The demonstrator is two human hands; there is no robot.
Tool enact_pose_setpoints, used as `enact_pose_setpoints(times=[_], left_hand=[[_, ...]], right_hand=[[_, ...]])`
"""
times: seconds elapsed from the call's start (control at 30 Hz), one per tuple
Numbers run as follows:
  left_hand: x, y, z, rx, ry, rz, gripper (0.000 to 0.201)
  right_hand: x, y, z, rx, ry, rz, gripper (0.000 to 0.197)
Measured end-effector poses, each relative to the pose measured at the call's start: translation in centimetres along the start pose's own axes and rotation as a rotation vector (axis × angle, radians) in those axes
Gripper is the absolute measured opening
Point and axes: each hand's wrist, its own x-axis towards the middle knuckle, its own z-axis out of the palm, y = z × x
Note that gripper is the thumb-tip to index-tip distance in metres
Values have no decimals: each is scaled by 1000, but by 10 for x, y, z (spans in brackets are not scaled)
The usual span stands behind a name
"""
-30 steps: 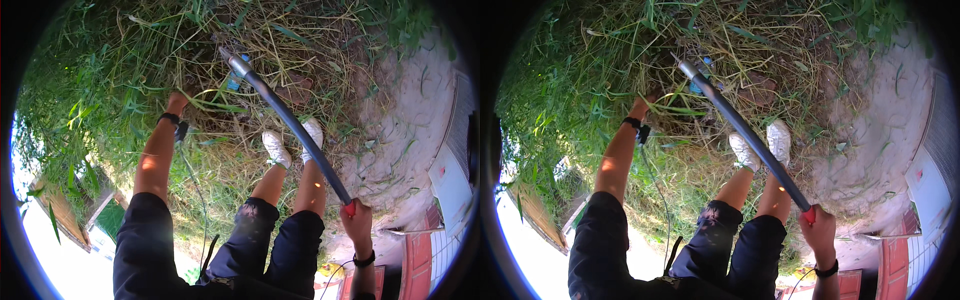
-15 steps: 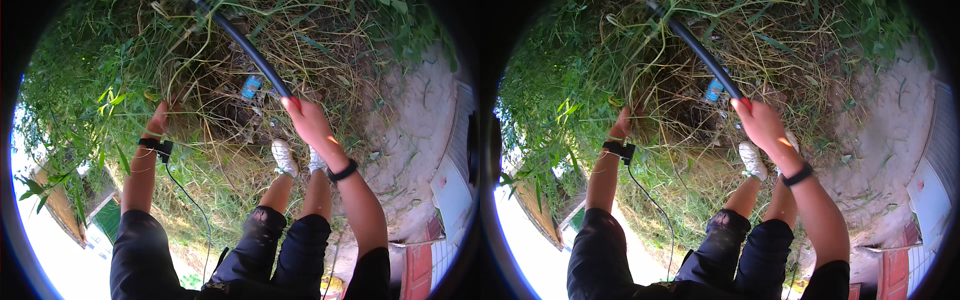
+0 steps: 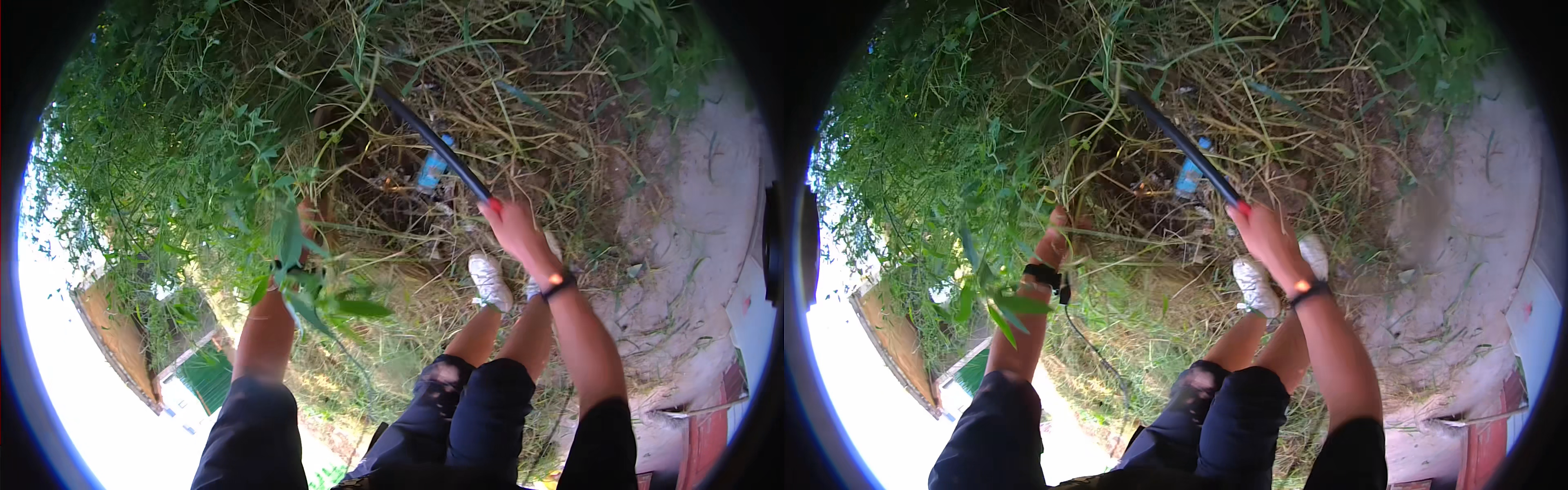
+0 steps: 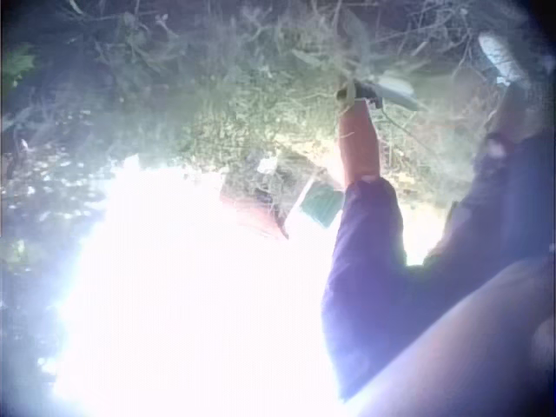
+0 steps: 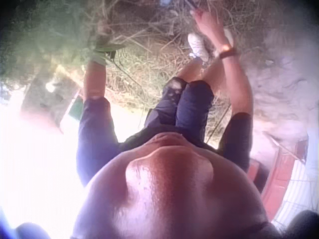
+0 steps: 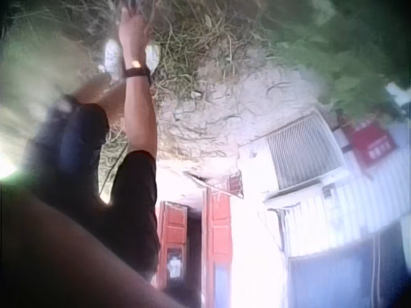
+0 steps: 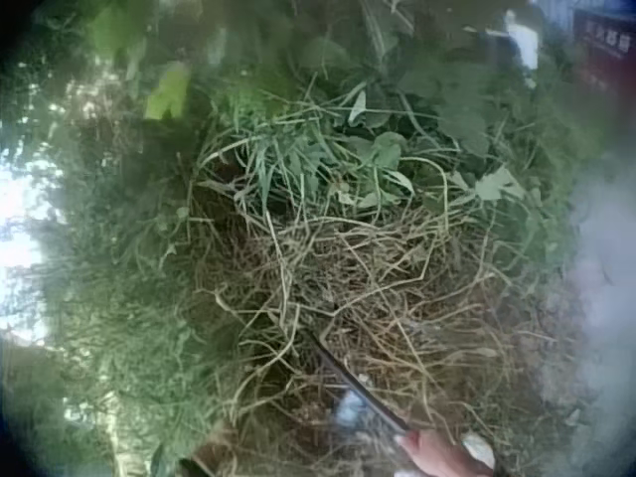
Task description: The person clears tall grass and weeds from an outdoor patch by a building wall, cutting the growth using a sickle and pulling the cut pieces away by hand.
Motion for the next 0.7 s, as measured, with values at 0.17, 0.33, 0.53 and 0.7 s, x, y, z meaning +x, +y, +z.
enact_pose_setpoints(times=[0.17, 0.33, 0.53, 0.7], left_hand=[[9, 2, 68, 463, 530, -137, 39], [2, 8, 66, 321, 326, 19, 39], [-5, -31, 57, 136, 287, -28, 34], [21, -50, -39, -60, 99, -150, 29]], right_hand=[[-198, 21, -82, -98, 106, 107, 43], [-223, -4, -82, 38, 57, 126, 44], [-48, -90, -38, 67, -45, 120, 50], [103, -183, 56, 114, 58, -173, 42]])
